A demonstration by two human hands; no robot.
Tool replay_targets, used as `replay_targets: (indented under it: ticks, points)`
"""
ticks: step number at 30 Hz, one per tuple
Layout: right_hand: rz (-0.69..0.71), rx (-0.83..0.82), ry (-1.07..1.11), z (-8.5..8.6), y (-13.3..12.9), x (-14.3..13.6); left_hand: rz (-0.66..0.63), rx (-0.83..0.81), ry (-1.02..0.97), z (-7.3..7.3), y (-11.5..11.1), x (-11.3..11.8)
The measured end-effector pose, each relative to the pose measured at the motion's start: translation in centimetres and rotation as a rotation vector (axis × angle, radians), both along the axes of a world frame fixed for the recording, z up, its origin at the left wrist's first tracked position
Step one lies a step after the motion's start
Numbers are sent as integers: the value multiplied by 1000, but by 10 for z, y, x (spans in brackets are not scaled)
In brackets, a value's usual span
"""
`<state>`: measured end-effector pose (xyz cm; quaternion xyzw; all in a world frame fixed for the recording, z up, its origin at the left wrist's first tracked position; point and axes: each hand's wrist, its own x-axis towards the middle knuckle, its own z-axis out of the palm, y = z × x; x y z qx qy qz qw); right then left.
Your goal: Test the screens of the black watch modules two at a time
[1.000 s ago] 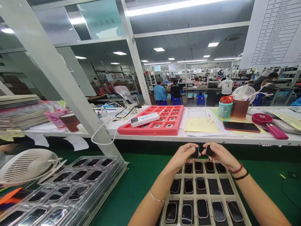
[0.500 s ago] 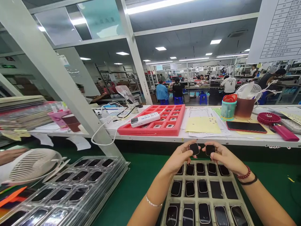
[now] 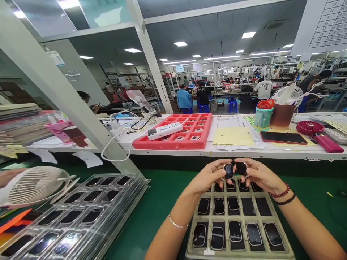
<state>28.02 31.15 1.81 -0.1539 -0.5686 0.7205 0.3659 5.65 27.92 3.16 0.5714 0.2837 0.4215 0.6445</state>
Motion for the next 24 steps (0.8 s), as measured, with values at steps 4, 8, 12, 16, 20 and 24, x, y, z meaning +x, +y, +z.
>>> replay_targets:
  ticks: [4, 8, 12, 16, 20, 24]
  points:
    - [-92, 20, -55, -2, 2, -2, 89, 41, 95, 2, 1, 0]
    - [-150, 110, -135, -4, 2, -5, 145, 67, 164, 3, 0, 2]
    - [-151, 180, -160, -4, 1, -7, 168, 56, 187, 4, 1, 2]
    - [-122, 116, -104, -1, 0, -5, 135, 11, 128, 6, 1, -3]
    - [-109, 70, -44, 2, -1, -1, 53, -68, 13, 6, 0, -8]
    - [-156, 84, -38, 4, -4, -1, 2, -90, -56, 5, 0, -9]
